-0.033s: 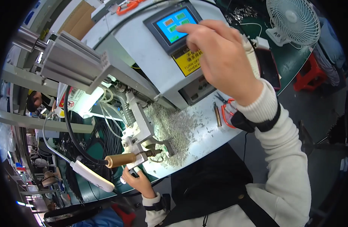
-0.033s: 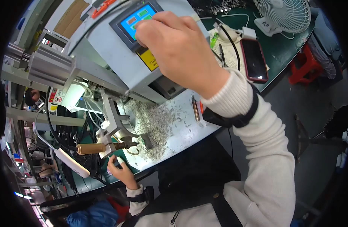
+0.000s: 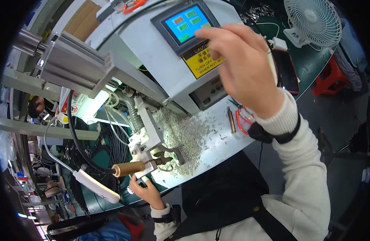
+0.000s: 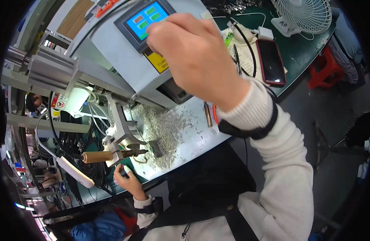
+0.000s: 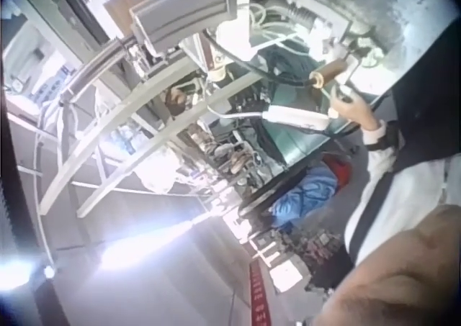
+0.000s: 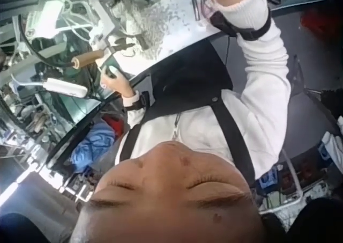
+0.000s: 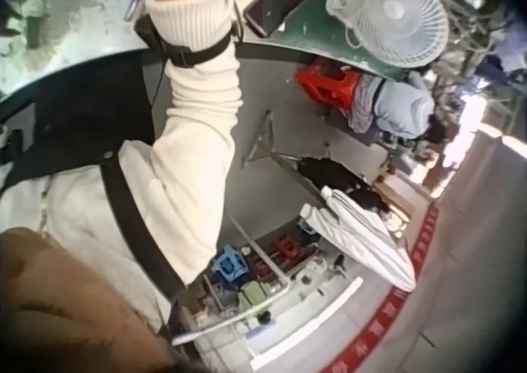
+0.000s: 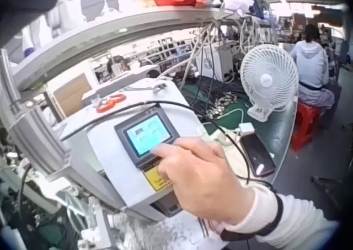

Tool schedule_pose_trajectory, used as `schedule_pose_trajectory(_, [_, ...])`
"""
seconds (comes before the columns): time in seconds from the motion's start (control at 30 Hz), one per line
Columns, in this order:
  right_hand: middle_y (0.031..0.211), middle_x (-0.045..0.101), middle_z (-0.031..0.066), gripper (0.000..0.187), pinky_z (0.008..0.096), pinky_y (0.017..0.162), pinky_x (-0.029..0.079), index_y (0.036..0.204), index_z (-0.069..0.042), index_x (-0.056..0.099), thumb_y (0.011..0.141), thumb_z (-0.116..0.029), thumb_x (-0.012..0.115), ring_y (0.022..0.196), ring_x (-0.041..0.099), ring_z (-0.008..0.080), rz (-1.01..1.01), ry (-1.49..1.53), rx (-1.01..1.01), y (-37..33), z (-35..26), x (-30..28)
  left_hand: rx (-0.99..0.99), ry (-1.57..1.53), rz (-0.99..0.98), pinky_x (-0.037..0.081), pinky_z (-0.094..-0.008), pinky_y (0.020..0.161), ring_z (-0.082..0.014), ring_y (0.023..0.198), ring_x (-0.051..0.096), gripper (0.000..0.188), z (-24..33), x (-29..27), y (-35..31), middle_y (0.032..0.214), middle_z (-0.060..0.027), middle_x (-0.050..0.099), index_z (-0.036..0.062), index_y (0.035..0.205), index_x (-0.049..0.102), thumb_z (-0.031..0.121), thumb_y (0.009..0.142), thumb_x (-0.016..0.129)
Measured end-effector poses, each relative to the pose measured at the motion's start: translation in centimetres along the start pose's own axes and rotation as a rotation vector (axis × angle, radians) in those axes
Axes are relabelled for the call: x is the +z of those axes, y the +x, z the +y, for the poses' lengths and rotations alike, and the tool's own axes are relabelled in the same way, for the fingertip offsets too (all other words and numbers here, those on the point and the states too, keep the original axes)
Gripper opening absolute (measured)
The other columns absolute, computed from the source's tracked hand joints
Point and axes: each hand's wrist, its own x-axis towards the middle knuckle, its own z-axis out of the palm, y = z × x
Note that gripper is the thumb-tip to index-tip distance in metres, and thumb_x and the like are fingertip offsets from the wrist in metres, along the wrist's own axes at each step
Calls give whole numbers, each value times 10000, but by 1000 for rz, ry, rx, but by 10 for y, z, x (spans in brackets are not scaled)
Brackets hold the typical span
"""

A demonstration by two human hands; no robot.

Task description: The person operates a control panel, uses a wrench on a metal component, and trims wire with shears. They then use the wrench to tighten a top fastener and a side nut on the assembly.

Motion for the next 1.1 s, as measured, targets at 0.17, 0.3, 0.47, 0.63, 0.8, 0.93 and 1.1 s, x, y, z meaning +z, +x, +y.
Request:
schedule_pose_trajectory(0.17, [996, 639, 95, 251, 318, 757, 400, 747, -73, 467, 586, 96, 556, 844, 523, 251, 93, 124, 76, -60, -10, -41, -11, -6, 9, 386, -340, 836, -243, 886, 509, 319, 3, -1, 1, 954, -121, 551, -21, 1056, 536, -43, 739, 503])
schedule_pose_trajectory(0.3, [1023, 633, 138, 263, 316, 757, 406, 717, -81, 419, 583, 129, 504, 833, 512, 270, -134, 118, 201, -113, -21, -67, 0, 61, 0, 397, -327, 823, -222, 892, 515, 327, -1, -3, -1, 975, -113, 558, -19, 1083, 527, -39, 758, 506])
schedule_pose_trajectory(0.47, [1003, 605, 204, 288, 374, 666, 396, 907, -90, 317, 737, 133, 381, 751, 495, 257, -106, 355, 383, -188, -40, -72, -13, 40, -5, 404, -304, 800, -191, 883, 511, 322, -3, -2, 1, 978, -100, 552, -23, 1109, 502, -24, 787, 507])
schedule_pose_trajectory(0.63, [977, 641, 92, 242, 325, 608, 384, 607, -100, 371, 544, 109, 477, 684, 530, 247, -211, 583, 511, -243, -73, -59, -12, 22, -20, 400, -290, 797, -172, 865, 501, 320, -9, -4, 1, 980, -92, 538, -28, 1120, 481, -20, 801, 508])
schedule_pose_trajectory(0.8, [958, 652, 34, 201, 313, 594, 395, 574, -107, 400, 534, 45, 524, 662, 542, 218, -387, 717, 638, -267, -98, -47, -38, -82, 24, 403, -286, 787, -176, 845, 495, 265, -4, 2, 3, 941, -93, 527, -37, 1052, 479, -27, 790, 517])
schedule_pose_trajectory(0.93, [943, 656, 24, 189, 302, 593, 399, 587, -106, 425, 538, 37, 538, 667, 548, 202, -375, 734, 660, -270, -96, -43, -34, -91, 24, 405, -284, 785, -176, 838, 494, 218, -3, 2, 4, 918, -90, 522, -38, 1001, 476, -31, 788, 520])
schedule_pose_trajectory(1.1, [894, 662, 51, 191, 314, 590, 391, 495, -78, 384, 536, 93, 457, 609, 517, 226, -379, 765, 694, -269, -98, -39, 12, -41, 26, 405, -284, 787, -179, 831, 494, 204, 0, 1, 5, 924, -90, 520, -39, 993, 473, -29, 795, 519])
